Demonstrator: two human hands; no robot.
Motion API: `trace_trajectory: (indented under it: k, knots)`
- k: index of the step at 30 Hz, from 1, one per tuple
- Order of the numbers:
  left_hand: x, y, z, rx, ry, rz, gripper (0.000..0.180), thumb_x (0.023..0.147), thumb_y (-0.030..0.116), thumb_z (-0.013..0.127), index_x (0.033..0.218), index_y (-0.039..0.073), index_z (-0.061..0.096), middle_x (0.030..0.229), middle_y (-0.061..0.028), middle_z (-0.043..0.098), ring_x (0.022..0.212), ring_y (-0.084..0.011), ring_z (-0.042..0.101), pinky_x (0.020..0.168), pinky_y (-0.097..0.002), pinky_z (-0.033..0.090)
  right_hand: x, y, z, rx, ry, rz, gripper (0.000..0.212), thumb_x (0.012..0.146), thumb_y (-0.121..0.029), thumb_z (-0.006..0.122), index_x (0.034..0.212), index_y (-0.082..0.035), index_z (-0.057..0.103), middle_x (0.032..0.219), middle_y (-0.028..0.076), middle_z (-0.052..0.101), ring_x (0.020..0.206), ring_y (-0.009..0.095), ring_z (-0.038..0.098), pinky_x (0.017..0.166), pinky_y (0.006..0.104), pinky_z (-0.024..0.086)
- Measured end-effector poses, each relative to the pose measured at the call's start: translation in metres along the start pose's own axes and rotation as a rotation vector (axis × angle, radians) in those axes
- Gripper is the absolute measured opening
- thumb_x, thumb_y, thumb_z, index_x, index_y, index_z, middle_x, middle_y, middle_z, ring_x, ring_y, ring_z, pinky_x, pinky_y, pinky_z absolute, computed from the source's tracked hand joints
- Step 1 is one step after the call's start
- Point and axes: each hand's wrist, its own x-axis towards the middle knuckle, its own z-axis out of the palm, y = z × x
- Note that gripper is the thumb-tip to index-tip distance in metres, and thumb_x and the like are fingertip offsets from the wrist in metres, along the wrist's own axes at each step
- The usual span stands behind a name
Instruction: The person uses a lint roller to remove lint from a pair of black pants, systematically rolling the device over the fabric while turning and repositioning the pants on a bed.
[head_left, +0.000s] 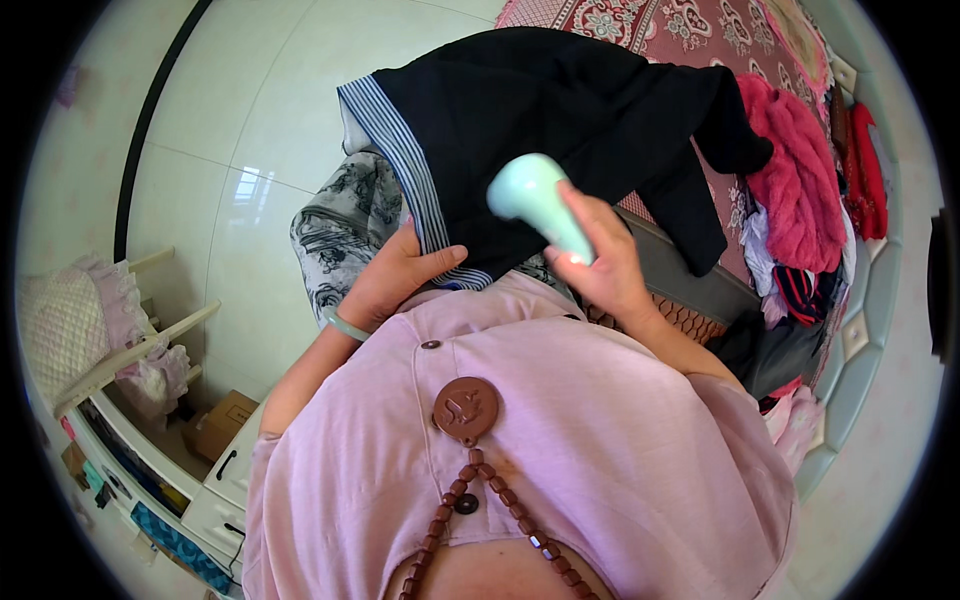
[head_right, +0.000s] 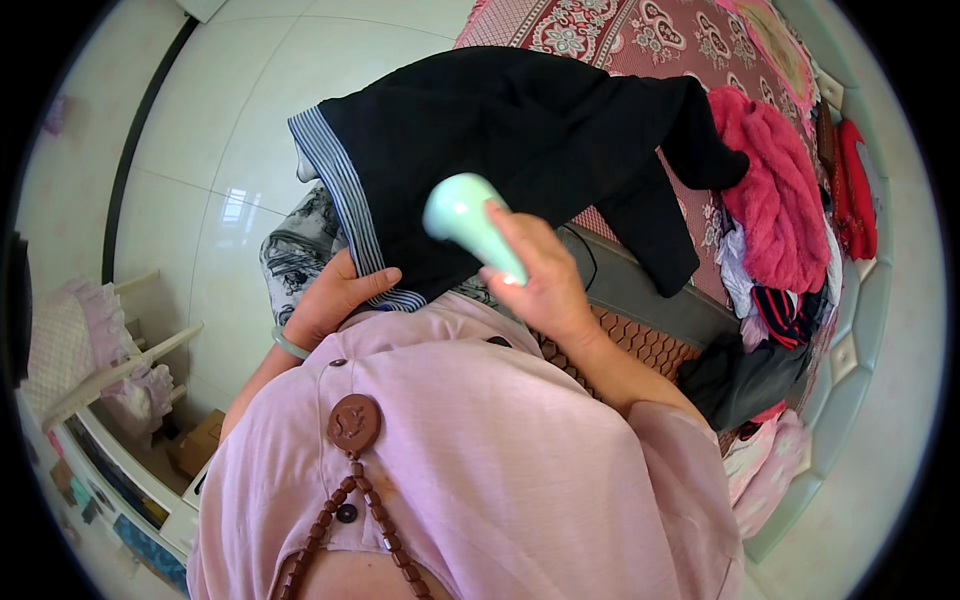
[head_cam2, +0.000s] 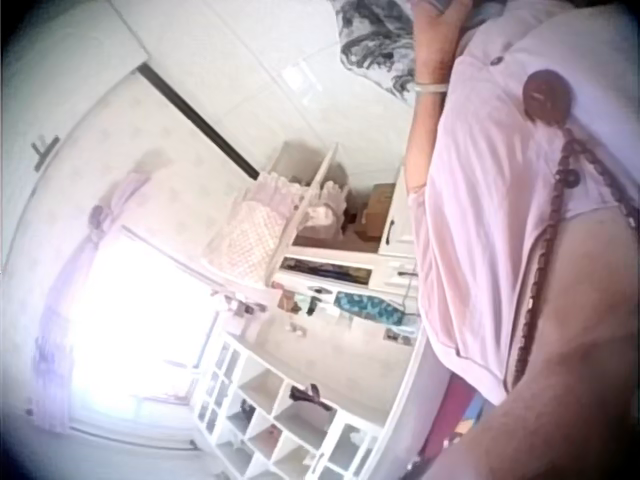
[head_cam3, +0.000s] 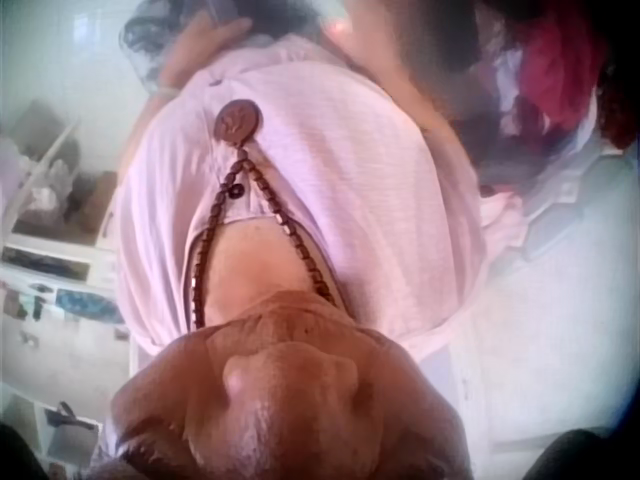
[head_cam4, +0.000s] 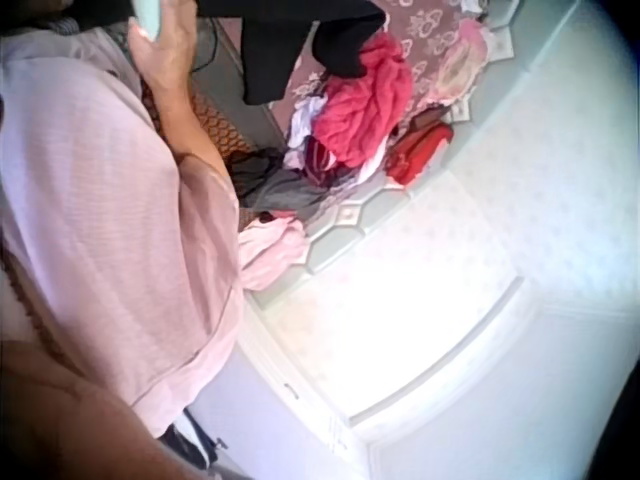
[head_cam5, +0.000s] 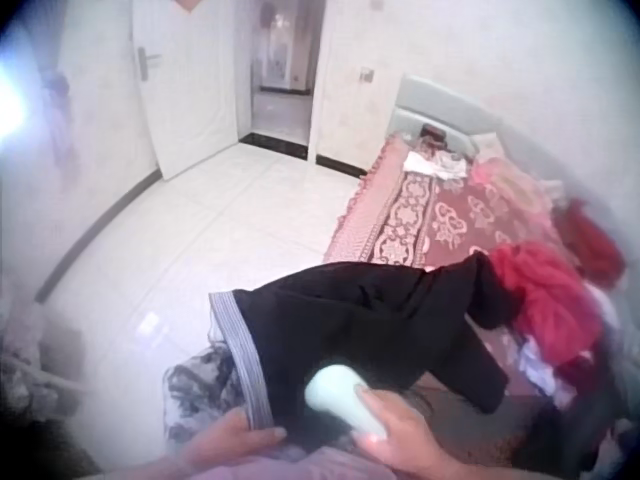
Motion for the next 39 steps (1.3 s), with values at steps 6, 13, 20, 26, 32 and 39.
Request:
trace_trajectory:
  k: [6,13,20,26,32,39]
  knots:
    - [0.000,-0.006,-0.009,0.051,-0.032,-0.060,0.049,0.100,0.014,0.069,0.143,-0.003,0.053,0.130,-0.0053,0.066,0.118,-0.0126,0.058,0.104,-0.0312,0.047,0.002,-0.006,0.005,-0.030,-0.099,-0.038,0.080,0.077,-0.005,0.080,0.151,-0.018,0.053,0.128,0.019,0.060,0.109,0.038,0.064,0.093,0.0407,0.054]
    - [0.000,0.001,-0.001,0.043,0.018,0.023,0.043,0.100,0.012,0.069,0.139,-0.002,0.060,0.127,-0.0042,0.069,0.113,-0.0114,0.062,0.099,-0.0297,0.051,0.003,0.051,-0.019,-0.173,0.006,0.108,0.078,0.076,-0.001,0.077,0.150,-0.014,0.054,0.118,0.019,0.063,0.104,0.037,0.065,0.094,0.0410,0.052]
    - [-0.003,0.002,-0.001,-0.138,0.001,-0.038,0.044,0.099,0.009,0.069,0.140,-0.002,0.059,0.128,-0.0048,0.069,0.114,-0.0117,0.061,0.102,-0.0306,0.049,0.008,-0.020,0.017,0.094,-0.101,-0.057,0.080,0.075,-0.001,0.080,0.150,-0.016,0.054,0.124,0.017,0.062,0.108,0.035,0.065,0.094,0.0386,0.053]
    - [-0.006,0.004,0.003,-0.136,0.009,0.024,0.047,0.099,0.010,0.069,0.143,-0.003,0.056,0.132,-0.0058,0.067,0.116,-0.0125,0.060,0.103,-0.0303,0.048,0.016,0.019,0.005,-0.063,-0.012,-0.049,0.080,0.077,-0.002,0.078,0.151,-0.017,0.052,0.119,0.018,0.063,0.105,0.037,0.065,0.092,0.0411,0.053]
    - [-0.004,0.003,-0.001,-0.137,0.016,-0.024,0.047,0.099,0.009,0.068,0.143,-0.004,0.056,0.134,-0.0069,0.066,0.118,-0.0143,0.061,0.105,-0.0308,0.048,0.007,0.034,-0.008,-0.124,0.014,0.110,0.080,0.076,0.000,0.078,0.151,-0.014,0.052,0.119,0.018,0.065,0.107,0.036,0.065,0.094,0.0400,0.052]
    - [-0.006,0.004,-0.003,-0.238,0.032,-0.109,0.049,0.099,0.007,0.068,0.145,-0.002,0.054,0.135,-0.0081,0.066,0.120,-0.0160,0.061,0.106,-0.0319,0.048,0.014,-0.028,0.023,0.013,-0.141,-0.039,0.081,0.075,-0.003,0.080,0.150,-0.018,0.053,0.120,0.018,0.062,0.106,0.036,0.064,0.092,0.0407,0.053]
